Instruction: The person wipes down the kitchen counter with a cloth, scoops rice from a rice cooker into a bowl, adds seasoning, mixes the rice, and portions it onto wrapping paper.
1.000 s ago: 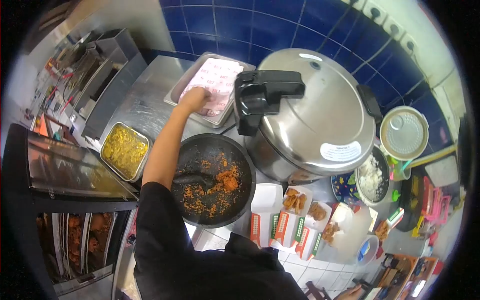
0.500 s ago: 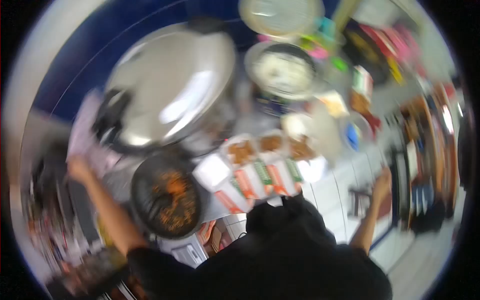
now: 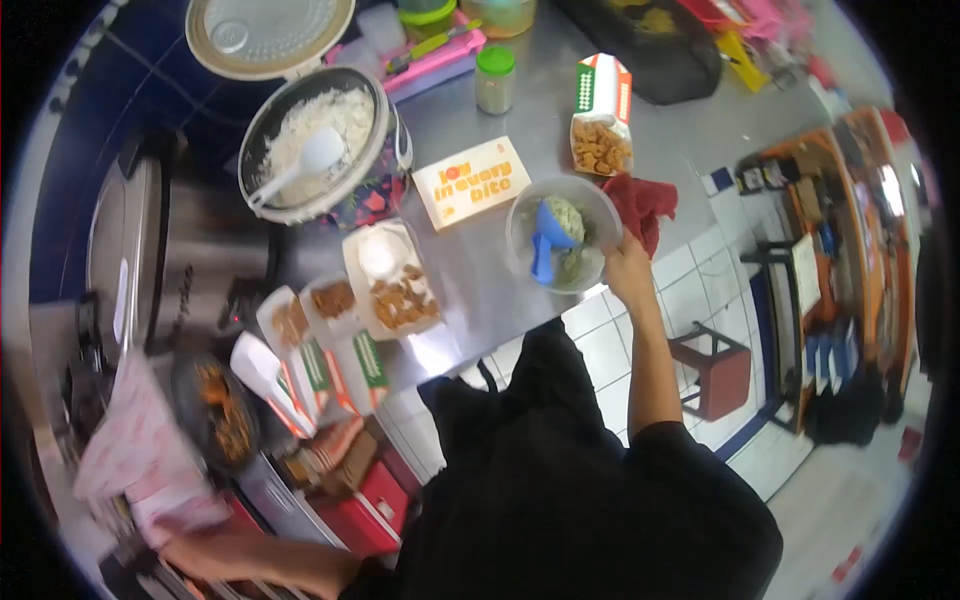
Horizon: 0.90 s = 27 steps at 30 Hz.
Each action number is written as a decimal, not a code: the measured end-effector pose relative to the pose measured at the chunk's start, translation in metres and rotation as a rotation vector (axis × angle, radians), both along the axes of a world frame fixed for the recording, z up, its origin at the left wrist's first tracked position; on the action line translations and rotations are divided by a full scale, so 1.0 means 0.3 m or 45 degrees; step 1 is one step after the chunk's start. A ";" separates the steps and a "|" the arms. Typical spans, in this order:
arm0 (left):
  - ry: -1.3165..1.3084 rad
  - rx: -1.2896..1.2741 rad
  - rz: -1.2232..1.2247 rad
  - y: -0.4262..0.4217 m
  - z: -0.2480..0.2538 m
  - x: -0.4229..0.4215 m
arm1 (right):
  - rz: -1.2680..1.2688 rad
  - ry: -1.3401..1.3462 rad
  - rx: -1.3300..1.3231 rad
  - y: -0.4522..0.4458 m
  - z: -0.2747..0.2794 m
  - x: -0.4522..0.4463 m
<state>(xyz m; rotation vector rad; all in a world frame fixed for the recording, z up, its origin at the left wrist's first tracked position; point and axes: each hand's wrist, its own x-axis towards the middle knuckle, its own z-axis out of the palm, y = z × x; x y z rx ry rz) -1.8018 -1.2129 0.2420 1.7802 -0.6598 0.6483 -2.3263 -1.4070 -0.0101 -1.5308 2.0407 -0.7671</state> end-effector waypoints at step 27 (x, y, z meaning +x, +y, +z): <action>0.215 1.314 -1.991 -0.489 -0.925 -1.329 | 0.075 -0.608 0.389 -0.093 0.157 -0.369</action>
